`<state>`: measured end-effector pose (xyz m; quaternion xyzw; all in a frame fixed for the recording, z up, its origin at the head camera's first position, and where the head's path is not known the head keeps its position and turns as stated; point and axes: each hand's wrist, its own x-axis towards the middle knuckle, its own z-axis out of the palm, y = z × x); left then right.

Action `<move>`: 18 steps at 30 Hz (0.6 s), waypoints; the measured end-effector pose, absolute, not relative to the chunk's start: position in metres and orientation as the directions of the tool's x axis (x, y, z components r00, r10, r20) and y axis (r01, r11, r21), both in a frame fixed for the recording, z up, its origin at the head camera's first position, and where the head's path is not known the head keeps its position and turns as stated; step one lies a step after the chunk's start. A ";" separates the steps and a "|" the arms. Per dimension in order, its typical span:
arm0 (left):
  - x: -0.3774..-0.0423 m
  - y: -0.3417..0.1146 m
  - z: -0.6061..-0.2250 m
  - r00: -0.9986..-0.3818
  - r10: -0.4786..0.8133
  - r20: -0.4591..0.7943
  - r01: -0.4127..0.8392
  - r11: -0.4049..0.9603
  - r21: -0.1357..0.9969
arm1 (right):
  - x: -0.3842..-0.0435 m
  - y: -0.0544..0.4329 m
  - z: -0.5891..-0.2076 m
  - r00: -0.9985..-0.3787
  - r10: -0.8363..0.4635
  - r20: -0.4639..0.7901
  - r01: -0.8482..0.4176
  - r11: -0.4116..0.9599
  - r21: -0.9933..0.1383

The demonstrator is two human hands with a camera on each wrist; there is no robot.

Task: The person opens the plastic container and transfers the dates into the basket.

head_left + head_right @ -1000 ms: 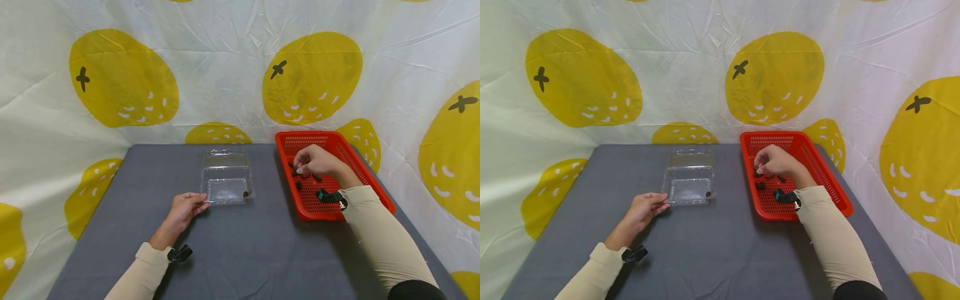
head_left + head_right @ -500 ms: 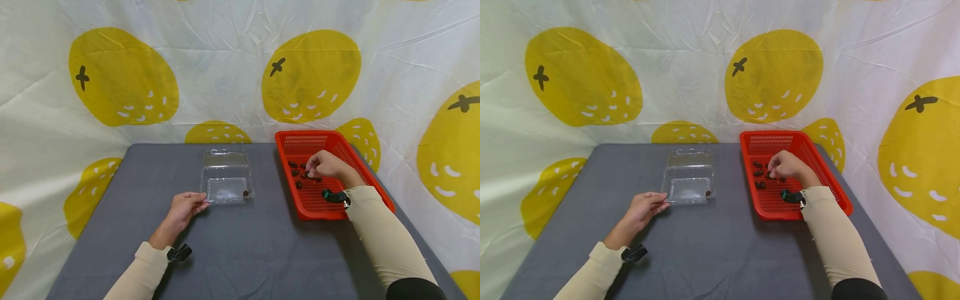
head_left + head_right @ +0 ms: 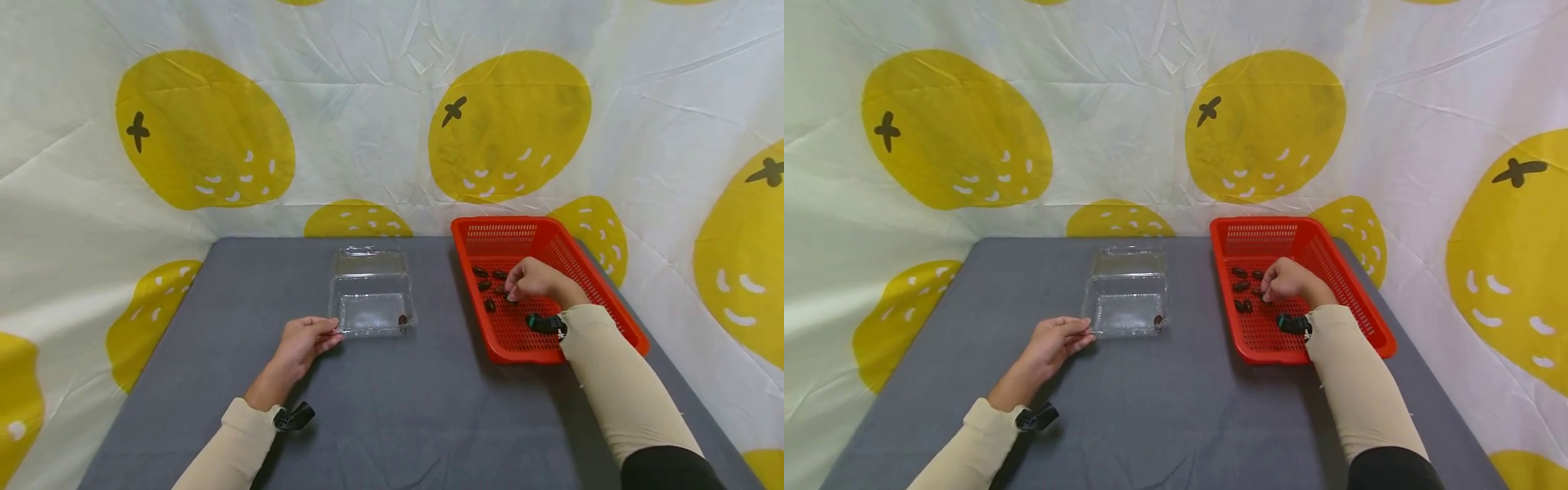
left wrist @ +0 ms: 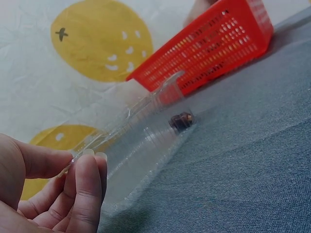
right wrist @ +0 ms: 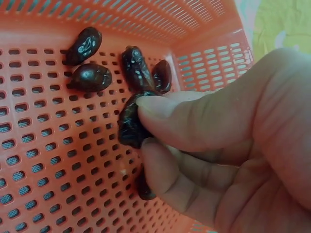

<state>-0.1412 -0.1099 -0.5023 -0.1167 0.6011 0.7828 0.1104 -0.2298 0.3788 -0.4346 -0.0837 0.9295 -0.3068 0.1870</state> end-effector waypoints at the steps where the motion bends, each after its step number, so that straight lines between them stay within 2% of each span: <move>1: -0.141 -0.110 -0.502 -0.948 0.031 -0.317 -0.314 -0.254 0.915 | -0.230 0.378 -0.435 -0.912 -0.273 -0.305 -0.036 0.796 -0.604; 11: -0.143 -0.111 -0.500 -0.945 0.044 -0.325 -0.325 -0.256 0.910 | -0.236 0.368 -0.432 -0.870 -0.305 -0.388 0.001 0.786 -0.619; 18: -0.143 -0.111 -0.499 -0.945 0.044 -0.325 -0.326 -0.247 0.913 | -0.237 0.366 -0.434 -0.870 -0.298 -0.393 0.022 0.773 -0.634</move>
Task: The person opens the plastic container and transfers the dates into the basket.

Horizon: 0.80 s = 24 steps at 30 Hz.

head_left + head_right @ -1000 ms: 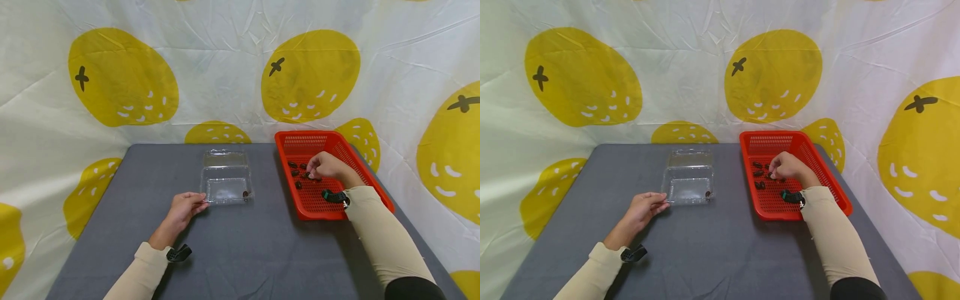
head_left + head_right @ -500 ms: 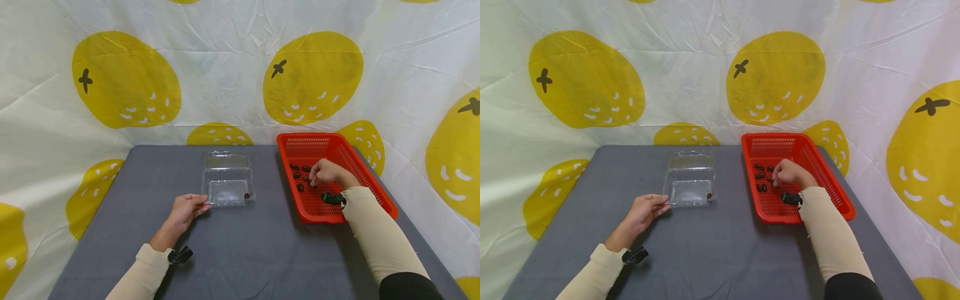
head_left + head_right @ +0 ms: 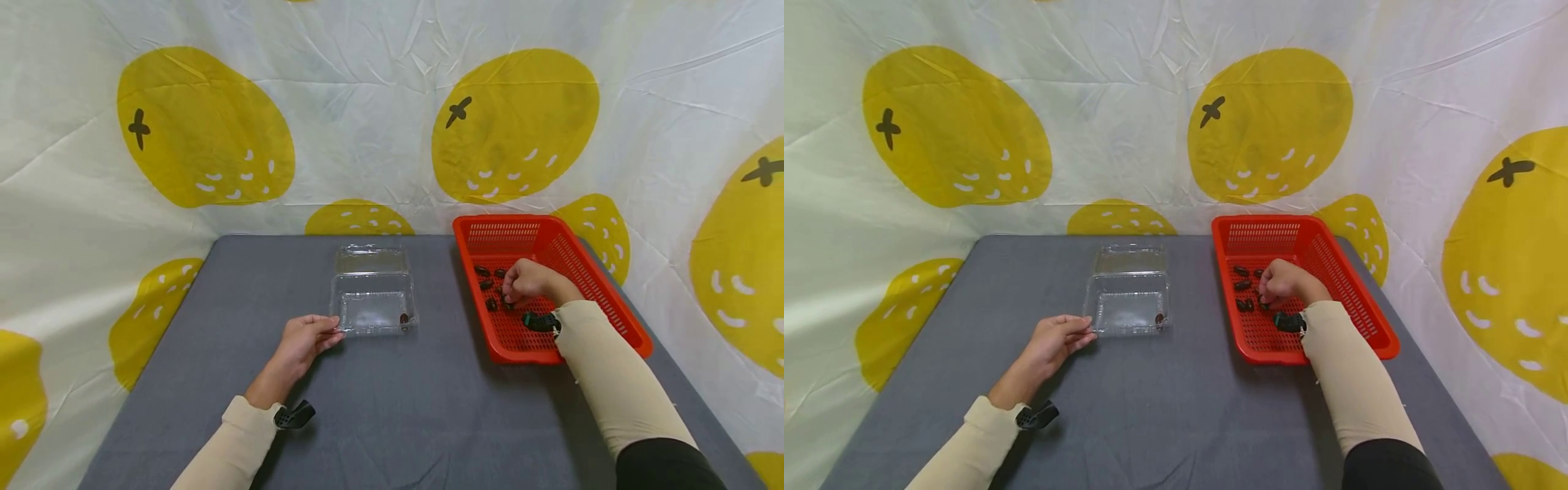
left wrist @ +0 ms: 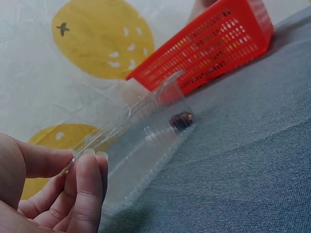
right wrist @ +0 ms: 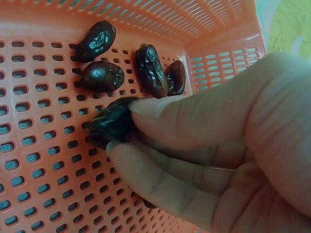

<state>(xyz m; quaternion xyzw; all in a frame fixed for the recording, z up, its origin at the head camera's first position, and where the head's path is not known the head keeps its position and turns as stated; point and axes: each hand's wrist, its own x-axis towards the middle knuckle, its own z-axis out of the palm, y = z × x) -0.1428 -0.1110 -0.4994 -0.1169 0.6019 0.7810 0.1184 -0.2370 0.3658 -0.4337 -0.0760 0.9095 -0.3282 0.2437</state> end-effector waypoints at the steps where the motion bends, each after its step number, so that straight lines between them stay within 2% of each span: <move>1: -0.143 -0.111 -0.500 -0.944 0.041 -0.327 -0.326 -0.248 0.912 | -0.237 0.366 -0.434 -0.872 -0.298 -0.389 0.018 0.773 -0.634; 9: -0.143 -0.112 -0.499 -0.948 0.058 -0.313 -0.317 -0.260 0.912 | -0.235 0.364 -0.423 -0.909 -0.281 -0.308 -0.042 0.796 -0.604; 19: -0.143 -0.112 -0.501 -0.946 0.057 -0.318 -0.321 -0.271 0.907 | -0.229 0.337 -0.393 -0.936 -0.317 -0.151 -0.134 0.721 -0.680; 24: -0.143 -0.113 -0.503 -0.944 0.049 -0.325 -0.326 -0.265 0.908 | -0.226 0.317 -0.382 -0.930 -0.364 -0.057 -0.228 0.691 -0.686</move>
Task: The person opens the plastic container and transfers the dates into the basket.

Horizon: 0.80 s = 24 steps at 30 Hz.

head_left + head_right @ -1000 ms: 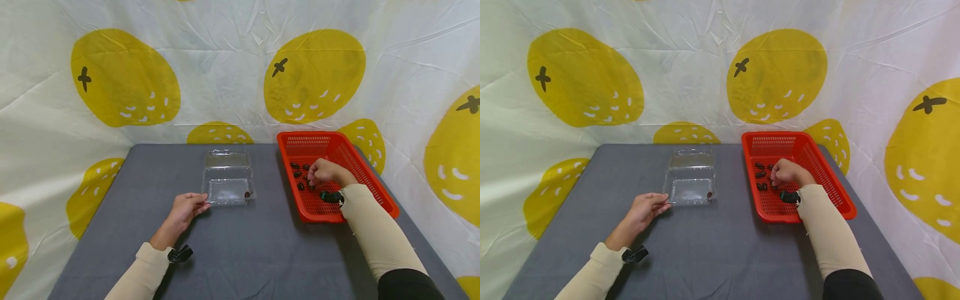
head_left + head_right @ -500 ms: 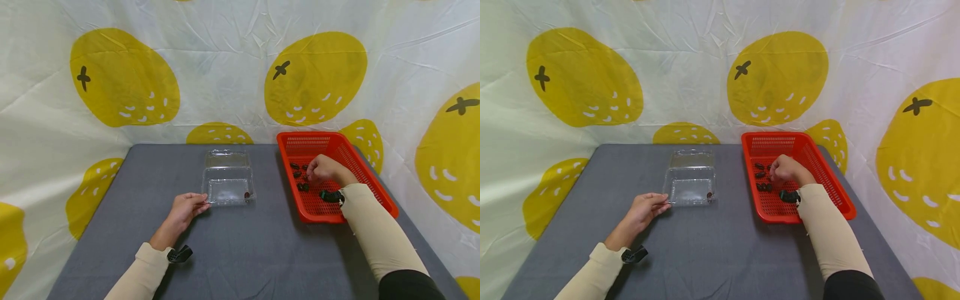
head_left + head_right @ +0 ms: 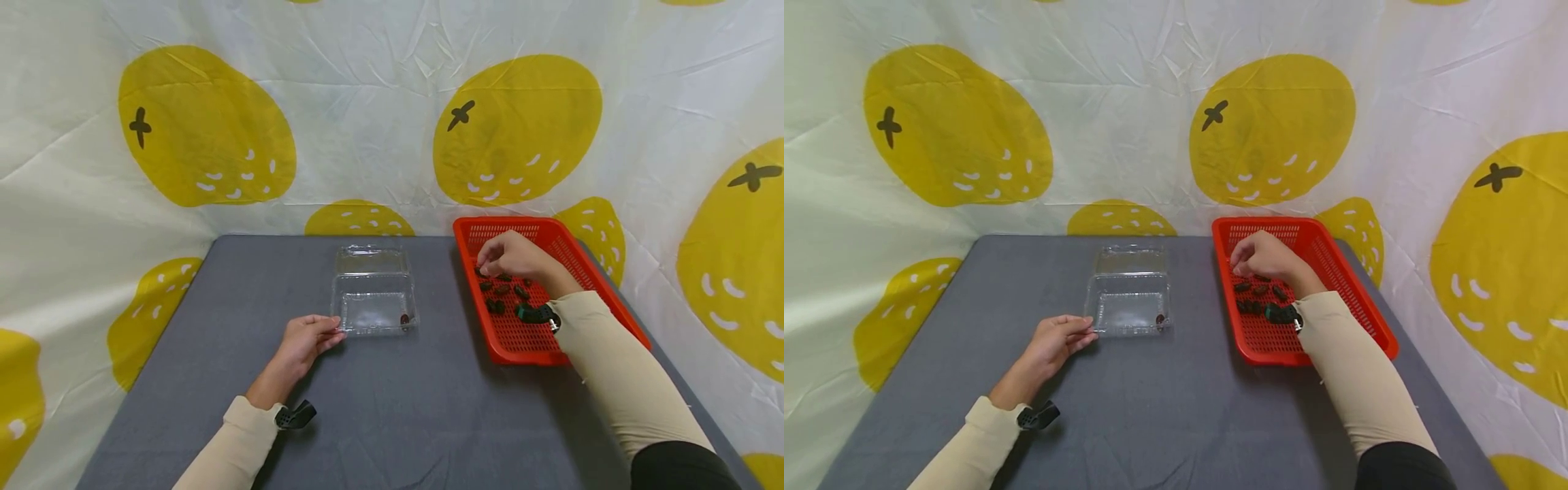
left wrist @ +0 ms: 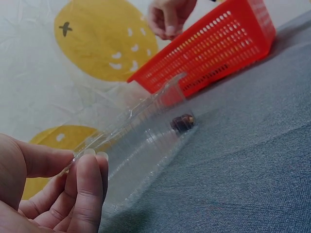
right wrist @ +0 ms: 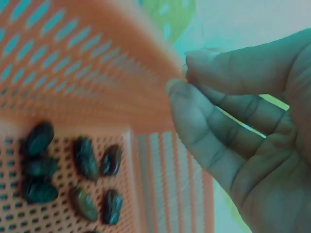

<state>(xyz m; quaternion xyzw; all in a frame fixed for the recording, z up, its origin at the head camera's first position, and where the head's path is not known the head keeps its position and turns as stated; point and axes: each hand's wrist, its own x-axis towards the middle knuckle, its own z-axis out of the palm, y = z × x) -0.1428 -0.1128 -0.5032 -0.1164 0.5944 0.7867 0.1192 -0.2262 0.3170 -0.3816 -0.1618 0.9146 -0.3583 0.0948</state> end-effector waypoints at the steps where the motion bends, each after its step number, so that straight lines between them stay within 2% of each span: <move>1: -0.143 -0.113 -0.503 -0.945 0.048 -0.323 -0.324 -0.265 0.908 | -0.226 0.312 -0.379 -0.925 -0.378 -0.043 -0.247 0.682 -0.689; 5: -0.142 -0.114 -0.503 -0.950 0.057 -0.308 -0.312 -0.267 0.912 | -0.227 0.293 -0.372 -0.901 -0.433 -0.015 -0.306 0.662 -0.684; 11: -0.141 -0.115 -0.503 -0.951 0.065 -0.304 -0.310 -0.267 0.913 | -0.232 0.265 -0.366 -0.854 -0.518 -0.043 -0.350 0.634 -0.689; 24: -0.143 -0.108 -0.501 -0.950 0.050 -0.308 -0.309 -0.287 0.907 | -0.240 0.214 -0.378 -0.753 -0.650 -0.103 -0.401 0.578 -0.711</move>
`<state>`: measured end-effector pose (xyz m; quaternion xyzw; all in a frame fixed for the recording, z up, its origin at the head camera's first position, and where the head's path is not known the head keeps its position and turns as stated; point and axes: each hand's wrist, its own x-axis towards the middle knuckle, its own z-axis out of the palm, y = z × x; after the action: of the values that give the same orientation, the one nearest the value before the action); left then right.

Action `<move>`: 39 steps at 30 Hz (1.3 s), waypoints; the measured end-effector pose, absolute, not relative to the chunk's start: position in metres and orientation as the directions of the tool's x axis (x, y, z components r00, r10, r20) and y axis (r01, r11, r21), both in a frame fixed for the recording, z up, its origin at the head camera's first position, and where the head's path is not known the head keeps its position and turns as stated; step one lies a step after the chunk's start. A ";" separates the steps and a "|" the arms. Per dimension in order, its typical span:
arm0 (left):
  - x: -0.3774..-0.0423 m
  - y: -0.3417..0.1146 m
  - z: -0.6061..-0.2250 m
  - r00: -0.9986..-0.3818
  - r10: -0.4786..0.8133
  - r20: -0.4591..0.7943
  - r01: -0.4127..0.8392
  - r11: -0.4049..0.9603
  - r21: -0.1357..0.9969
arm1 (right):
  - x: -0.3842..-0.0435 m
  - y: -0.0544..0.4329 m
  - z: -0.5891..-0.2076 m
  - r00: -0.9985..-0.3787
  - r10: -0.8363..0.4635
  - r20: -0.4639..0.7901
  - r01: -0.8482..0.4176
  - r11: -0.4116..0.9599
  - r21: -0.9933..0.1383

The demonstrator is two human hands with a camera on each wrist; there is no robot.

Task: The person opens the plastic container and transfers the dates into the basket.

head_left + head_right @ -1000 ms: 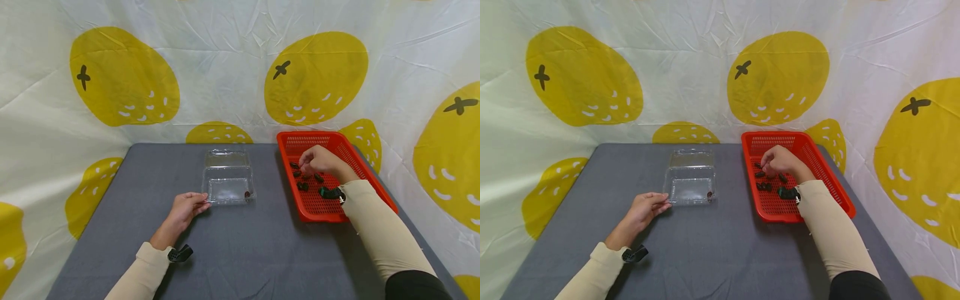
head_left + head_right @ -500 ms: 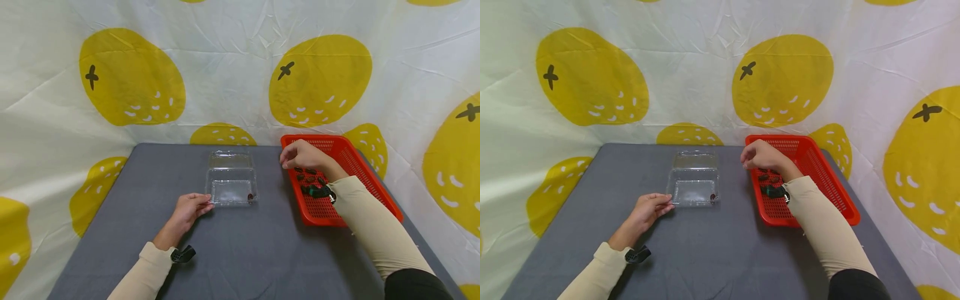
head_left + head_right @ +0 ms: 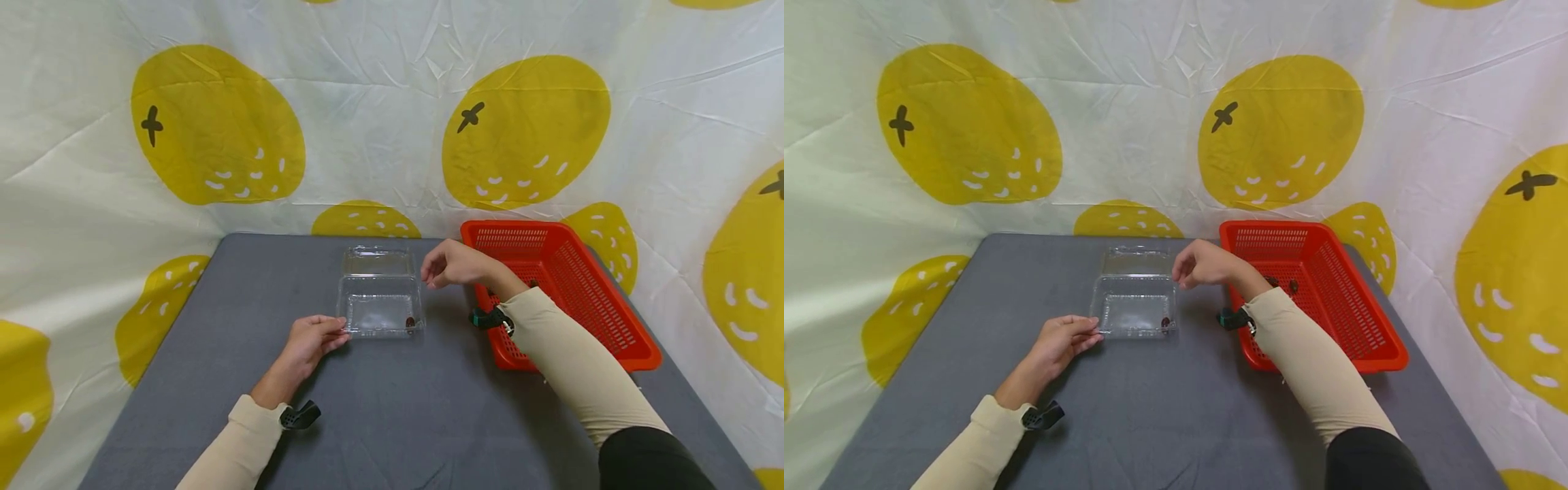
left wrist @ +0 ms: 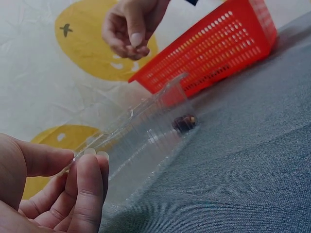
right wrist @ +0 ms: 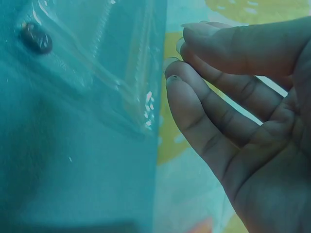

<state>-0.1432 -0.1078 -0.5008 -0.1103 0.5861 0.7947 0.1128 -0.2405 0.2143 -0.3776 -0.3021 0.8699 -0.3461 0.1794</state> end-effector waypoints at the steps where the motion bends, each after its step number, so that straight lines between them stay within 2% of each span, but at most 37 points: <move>1: -0.143 -0.106 -0.501 -0.950 0.060 -0.307 -0.311 -0.285 0.907 | -0.240 0.213 -0.380 -0.749 -0.653 -0.110 -0.399 0.577 -0.712; 5: -0.145 -0.100 -0.502 -0.949 0.084 -0.305 -0.316 -0.281 0.906 | -0.238 0.205 -0.384 -0.722 -0.681 -0.123 -0.411 0.565 -0.716; 10: -0.146 -0.102 -0.502 -0.950 0.050 -0.307 -0.308 -0.291 0.906 | -0.239 0.189 -0.390 -0.657 -0.745 -0.116 -0.465 0.522 -0.715; 18: -0.146 -0.108 -0.501 -0.949 0.059 -0.308 -0.312 -0.285 0.906 | -0.239 0.165 -0.408 -0.587 -0.778 -0.224 -0.480 0.558 -0.677; 25: -0.146 -0.110 -0.503 -0.947 0.046 -0.317 -0.317 -0.276 0.907 | -0.241 0.152 -0.422 -0.555 -0.782 -0.283 -0.536 0.597 -0.597; 30: -0.144 -0.110 -0.503 -0.946 0.040 -0.321 -0.320 -0.278 0.906 | -0.242 0.143 -0.431 -0.503 -0.788 -0.356 -0.593 0.614 -0.522; 39: -0.143 -0.111 -0.502 -0.952 0.032 -0.304 -0.300 -0.294 0.908 | -0.244 0.133 -0.434 -0.517 -0.724 -0.457 -0.609 0.686 -0.397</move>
<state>-0.1430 -0.1108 -0.5022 -0.1146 0.5850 0.7961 0.1042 -0.2438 0.1330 -0.4344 -0.3849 0.8659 -0.0935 0.3054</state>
